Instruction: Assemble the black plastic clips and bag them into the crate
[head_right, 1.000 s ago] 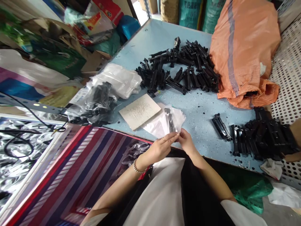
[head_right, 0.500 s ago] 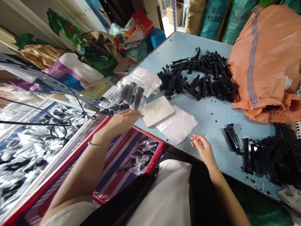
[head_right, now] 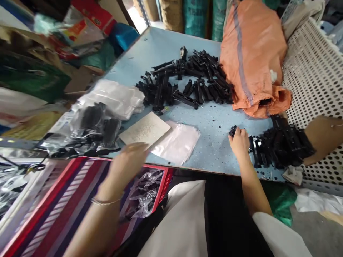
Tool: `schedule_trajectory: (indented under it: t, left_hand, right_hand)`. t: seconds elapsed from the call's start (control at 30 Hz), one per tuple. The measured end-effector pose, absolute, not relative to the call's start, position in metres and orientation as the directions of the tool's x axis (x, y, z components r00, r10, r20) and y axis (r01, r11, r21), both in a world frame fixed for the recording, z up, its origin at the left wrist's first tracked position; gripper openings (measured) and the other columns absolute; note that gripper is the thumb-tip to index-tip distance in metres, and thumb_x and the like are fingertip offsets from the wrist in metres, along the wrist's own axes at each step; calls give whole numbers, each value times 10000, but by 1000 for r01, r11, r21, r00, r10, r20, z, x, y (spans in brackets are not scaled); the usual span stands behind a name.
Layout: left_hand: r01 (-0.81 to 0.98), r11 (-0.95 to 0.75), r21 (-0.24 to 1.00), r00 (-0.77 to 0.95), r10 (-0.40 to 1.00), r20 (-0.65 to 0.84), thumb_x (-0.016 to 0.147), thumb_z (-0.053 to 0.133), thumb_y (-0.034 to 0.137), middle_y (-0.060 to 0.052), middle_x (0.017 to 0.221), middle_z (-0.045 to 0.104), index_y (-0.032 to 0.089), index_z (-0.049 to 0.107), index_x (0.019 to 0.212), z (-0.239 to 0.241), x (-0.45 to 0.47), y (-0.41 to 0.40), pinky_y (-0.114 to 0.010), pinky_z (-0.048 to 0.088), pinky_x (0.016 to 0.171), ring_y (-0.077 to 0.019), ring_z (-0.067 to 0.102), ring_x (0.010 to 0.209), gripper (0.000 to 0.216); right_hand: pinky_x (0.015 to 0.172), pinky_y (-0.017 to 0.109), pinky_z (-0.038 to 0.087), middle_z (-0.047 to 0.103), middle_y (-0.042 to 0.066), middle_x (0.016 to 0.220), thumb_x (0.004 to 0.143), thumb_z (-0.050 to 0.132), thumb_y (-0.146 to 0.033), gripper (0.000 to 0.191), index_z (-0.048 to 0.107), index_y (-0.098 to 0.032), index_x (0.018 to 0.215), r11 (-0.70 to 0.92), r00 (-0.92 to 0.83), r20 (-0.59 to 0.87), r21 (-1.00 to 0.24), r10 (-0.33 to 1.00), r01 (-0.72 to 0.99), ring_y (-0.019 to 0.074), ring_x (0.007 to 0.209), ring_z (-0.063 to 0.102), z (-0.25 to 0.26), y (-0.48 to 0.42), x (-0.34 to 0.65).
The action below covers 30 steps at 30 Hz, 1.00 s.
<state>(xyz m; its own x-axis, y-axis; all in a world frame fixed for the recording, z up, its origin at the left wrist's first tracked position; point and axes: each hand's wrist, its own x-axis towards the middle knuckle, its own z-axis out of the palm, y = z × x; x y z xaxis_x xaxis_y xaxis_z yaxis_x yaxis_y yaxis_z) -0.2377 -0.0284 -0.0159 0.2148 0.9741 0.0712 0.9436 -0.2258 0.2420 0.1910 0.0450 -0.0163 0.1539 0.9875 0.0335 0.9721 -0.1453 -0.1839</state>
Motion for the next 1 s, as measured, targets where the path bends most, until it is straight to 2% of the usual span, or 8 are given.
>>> schedule_trajectory:
  t: [0.1,0.27,0.4,0.57,0.63,0.73,0.83,1.0]
  left_hand:
    - [884,-275,378,250,961,114,941,580,201,-164,1141,710,174,724,980,-39,-149,-19,-422,542,947,-300,658,1048,151]
    - [806,-95,584,80,995,51,886,599,114,-133,976,697,176,663,761,-77,-104,6,-358,538,802,-256,660,920,154]
    - [633,91,769,-26,995,-96,819,688,223,-16,731,654,201,612,696,-79,-130,18,-282,480,658,-175,624,688,146]
    - [331,240,913,-109,970,-216,790,651,266,14,700,675,203,634,822,-75,-142,20,-249,456,616,-147,616,627,73]
    - [322,217,922,-103,976,-193,785,623,248,-14,795,715,199,665,846,-77,-142,18,-258,487,658,-152,645,690,89]
    - [310,192,931,-87,981,-174,785,635,273,-44,868,735,198,703,873,-81,-141,16,-281,528,729,-171,681,786,134]
    - [167,246,955,-139,965,-224,733,718,302,-18,787,703,194,634,892,-85,-139,18,-275,534,673,-162,670,706,210]
    - [25,246,969,-177,955,-238,724,685,218,-4,792,707,201,532,883,-92,-140,18,-273,552,642,-150,671,667,221]
  right_hand:
    - [892,449,513,641,253,1174,921,500,-132,414,667,-62,1294,-46,44,-72,-20,996,999,361,1112,594,-19,56,196]
    - [969,425,513,630,93,1351,875,381,-20,516,750,-240,1161,271,-296,-91,-217,951,938,261,1134,611,-23,21,208]
    - [870,410,549,580,119,1423,959,442,-208,323,681,-219,1175,125,-152,-48,-363,987,923,250,1040,668,-26,0,221]
    - [843,438,528,668,195,1126,921,565,-413,325,645,-149,1094,-211,169,-140,-389,976,897,335,1033,661,-36,14,217]
    - [778,407,531,692,133,969,894,582,-449,285,656,-186,972,-304,162,-275,-626,948,718,287,884,673,-37,18,209]
    - [632,354,513,673,51,772,812,656,-564,362,644,-212,900,-438,-88,-455,-884,886,167,210,662,626,-35,11,181]
    - [548,315,481,670,45,703,749,741,-555,378,650,-196,827,-587,-325,-527,-801,785,-120,176,582,599,-37,-6,140]
    - [479,237,454,714,64,744,729,783,-359,215,673,-183,785,-786,-527,-590,-529,611,-319,146,605,609,-54,-27,96]
